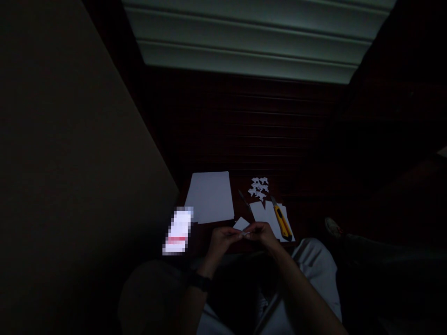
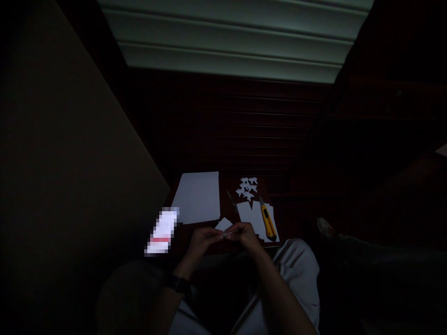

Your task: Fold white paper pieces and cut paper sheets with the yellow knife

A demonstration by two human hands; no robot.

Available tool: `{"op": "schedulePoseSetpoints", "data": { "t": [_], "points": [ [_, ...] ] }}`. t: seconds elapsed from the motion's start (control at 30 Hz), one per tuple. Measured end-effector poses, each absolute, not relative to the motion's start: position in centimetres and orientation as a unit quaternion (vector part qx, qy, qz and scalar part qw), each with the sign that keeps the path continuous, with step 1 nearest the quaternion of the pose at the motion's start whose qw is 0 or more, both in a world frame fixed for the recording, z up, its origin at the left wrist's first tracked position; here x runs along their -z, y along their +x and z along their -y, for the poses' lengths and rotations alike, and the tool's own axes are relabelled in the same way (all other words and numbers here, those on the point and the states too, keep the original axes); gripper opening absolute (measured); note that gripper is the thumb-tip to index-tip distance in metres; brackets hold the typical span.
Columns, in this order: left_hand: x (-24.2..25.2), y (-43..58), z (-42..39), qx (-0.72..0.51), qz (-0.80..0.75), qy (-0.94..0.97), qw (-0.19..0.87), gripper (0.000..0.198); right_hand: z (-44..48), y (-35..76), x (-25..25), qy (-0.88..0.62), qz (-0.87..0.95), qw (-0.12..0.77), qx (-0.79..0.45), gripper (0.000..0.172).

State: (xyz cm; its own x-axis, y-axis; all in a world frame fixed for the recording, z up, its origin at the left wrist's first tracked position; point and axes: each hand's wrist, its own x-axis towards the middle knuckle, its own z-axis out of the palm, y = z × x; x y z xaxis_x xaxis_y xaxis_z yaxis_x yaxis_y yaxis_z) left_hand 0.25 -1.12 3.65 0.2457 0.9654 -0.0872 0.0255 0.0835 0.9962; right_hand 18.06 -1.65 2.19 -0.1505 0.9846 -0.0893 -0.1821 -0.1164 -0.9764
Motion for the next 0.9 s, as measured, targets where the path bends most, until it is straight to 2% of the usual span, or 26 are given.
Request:
{"op": "schedulePoseSetpoints", "data": {
  "t": [0.37,0.67,0.9],
  "points": [
    [-3.79,0.28,0.87,-0.399,-0.493,0.556,0.538,0.016,1.33,18.30,-2.69,-0.461,0.474,0.467,-0.587,0.020],
    [-3.92,0.12,0.90,-0.390,-0.485,0.589,0.515,0.019,1.51,18.39,-2.72,-0.469,0.495,0.453,-0.574,0.028],
    [-4.11,-0.20,0.70,-0.373,-0.482,0.605,0.512,0.020,1.72,18.27,-2.77,-0.461,0.495,0.455,-0.579,0.026]
  ]
}}
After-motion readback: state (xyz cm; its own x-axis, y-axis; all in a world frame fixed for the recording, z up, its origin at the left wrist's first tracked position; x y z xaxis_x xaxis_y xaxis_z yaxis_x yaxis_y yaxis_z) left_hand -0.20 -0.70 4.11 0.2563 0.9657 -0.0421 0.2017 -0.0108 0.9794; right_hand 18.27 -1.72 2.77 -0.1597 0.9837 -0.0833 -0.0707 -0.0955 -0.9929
